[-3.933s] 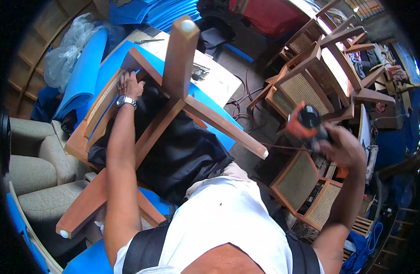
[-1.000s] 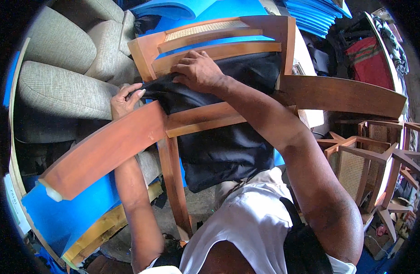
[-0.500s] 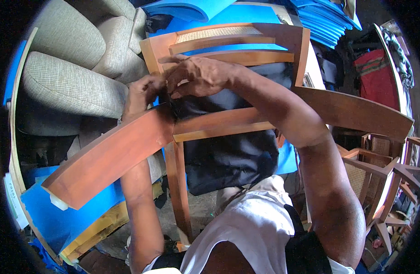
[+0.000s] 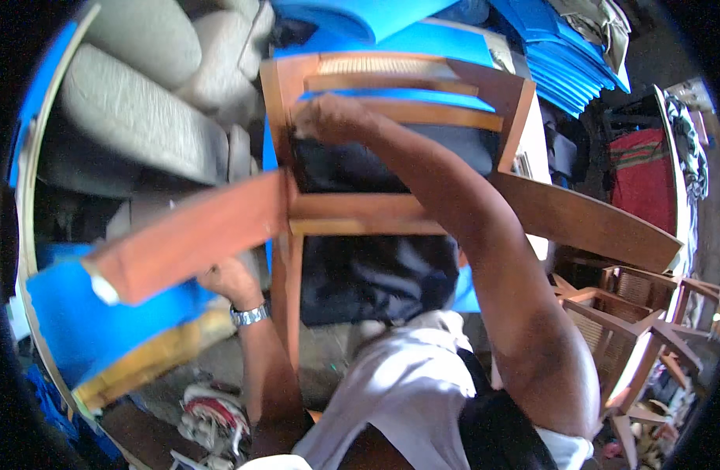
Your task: Secure a fabric backing to the underside of a chair seat using a pneumatic staple gun and trimming excess with scissors.
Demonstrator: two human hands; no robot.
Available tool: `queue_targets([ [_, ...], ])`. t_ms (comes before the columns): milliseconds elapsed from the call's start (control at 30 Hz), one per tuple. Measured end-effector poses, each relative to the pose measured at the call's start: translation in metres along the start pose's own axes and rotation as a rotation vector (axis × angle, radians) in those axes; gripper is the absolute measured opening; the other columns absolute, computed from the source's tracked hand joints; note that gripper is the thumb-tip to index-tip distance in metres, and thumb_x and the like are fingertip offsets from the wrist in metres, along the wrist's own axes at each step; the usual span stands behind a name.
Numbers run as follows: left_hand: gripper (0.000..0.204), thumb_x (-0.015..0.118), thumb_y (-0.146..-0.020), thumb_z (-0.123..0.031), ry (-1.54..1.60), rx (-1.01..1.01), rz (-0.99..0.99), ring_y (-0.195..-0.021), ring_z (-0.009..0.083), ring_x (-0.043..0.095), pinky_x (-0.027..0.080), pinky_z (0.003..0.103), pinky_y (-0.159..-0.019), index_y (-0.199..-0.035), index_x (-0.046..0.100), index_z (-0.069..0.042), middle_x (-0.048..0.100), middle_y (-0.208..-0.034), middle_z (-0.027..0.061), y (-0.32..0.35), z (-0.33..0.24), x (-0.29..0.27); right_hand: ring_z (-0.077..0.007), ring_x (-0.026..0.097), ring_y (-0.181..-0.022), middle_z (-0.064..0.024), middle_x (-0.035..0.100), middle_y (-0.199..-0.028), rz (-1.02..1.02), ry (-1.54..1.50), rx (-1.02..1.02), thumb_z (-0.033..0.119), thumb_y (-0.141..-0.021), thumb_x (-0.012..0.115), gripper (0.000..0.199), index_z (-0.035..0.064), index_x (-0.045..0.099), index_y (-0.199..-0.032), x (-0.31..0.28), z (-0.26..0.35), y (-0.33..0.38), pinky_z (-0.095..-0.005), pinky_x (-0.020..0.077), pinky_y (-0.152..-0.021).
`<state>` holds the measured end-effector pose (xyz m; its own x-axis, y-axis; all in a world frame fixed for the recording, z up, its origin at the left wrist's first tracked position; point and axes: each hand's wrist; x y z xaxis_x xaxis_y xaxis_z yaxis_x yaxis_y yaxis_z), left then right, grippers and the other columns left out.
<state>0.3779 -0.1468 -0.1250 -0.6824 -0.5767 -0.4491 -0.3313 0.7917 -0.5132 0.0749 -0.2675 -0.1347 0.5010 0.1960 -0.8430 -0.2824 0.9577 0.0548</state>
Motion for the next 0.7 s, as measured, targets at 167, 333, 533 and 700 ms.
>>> queue_targets([
  [167,0.018,0.061,-0.095,-0.017,0.147,-0.201,0.383,-0.077,0.0236,0.057,0.048,0.037,-0.073,-0.099,0.059,0.000,0.058,-0.086,0.0128,0.112,-0.077,-0.050,-0.0395,0.068,-0.093,-0.0182,0.070,-0.095,0.029,0.133,0.031,0.035,-0.089,0.064,0.024,0.0133,0.066,-0.100,-0.011,0.020,-0.002,-0.0503,0.0547,-0.079],
  [333,0.033,0.062,-0.092,-0.009,0.184,0.213,0.472,-0.110,0.0460,0.057,0.047,0.049,-0.094,-0.121,0.053,0.006,0.055,-0.124,0.0290,0.087,-0.123,0.052,-0.0367,0.068,-0.088,-0.0180,0.071,-0.093,-0.005,-0.033,-0.125,0.030,-0.088,0.068,0.023,0.0071,0.069,-0.092,0.004,0.012,-0.007,-0.0484,0.0539,-0.078],
  [533,0.043,0.057,-0.092,-0.007,0.292,-0.135,0.332,-0.119,0.0479,0.050,0.040,0.051,-0.103,-0.129,0.043,0.010,0.052,-0.128,0.0312,0.044,-0.109,0.129,-0.0349,0.069,-0.084,-0.0163,0.071,-0.088,0.109,0.077,-0.047,0.025,-0.089,0.069,0.020,0.0054,0.068,-0.092,-0.008,0.026,-0.003,-0.0470,0.0534,-0.076],
  [700,0.044,0.055,-0.092,-0.009,0.195,-0.066,0.229,-0.123,0.0474,0.047,0.040,0.050,-0.103,-0.129,0.042,0.010,0.048,-0.130,0.0311,0.047,-0.096,0.144,-0.0339,0.069,-0.082,-0.0167,0.070,-0.086,0.057,0.087,-0.058,0.022,-0.088,0.068,0.015,0.0077,0.068,-0.093,-0.013,0.028,-0.008,-0.0458,0.0540,-0.075],
])
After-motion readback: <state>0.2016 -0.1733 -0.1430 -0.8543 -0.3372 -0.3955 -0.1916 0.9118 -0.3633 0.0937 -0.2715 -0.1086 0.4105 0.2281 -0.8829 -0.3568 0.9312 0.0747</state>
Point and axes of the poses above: each hand's wrist, its own y-axis away from the middle knuckle, its own x-axis out of the palm, z = x × y
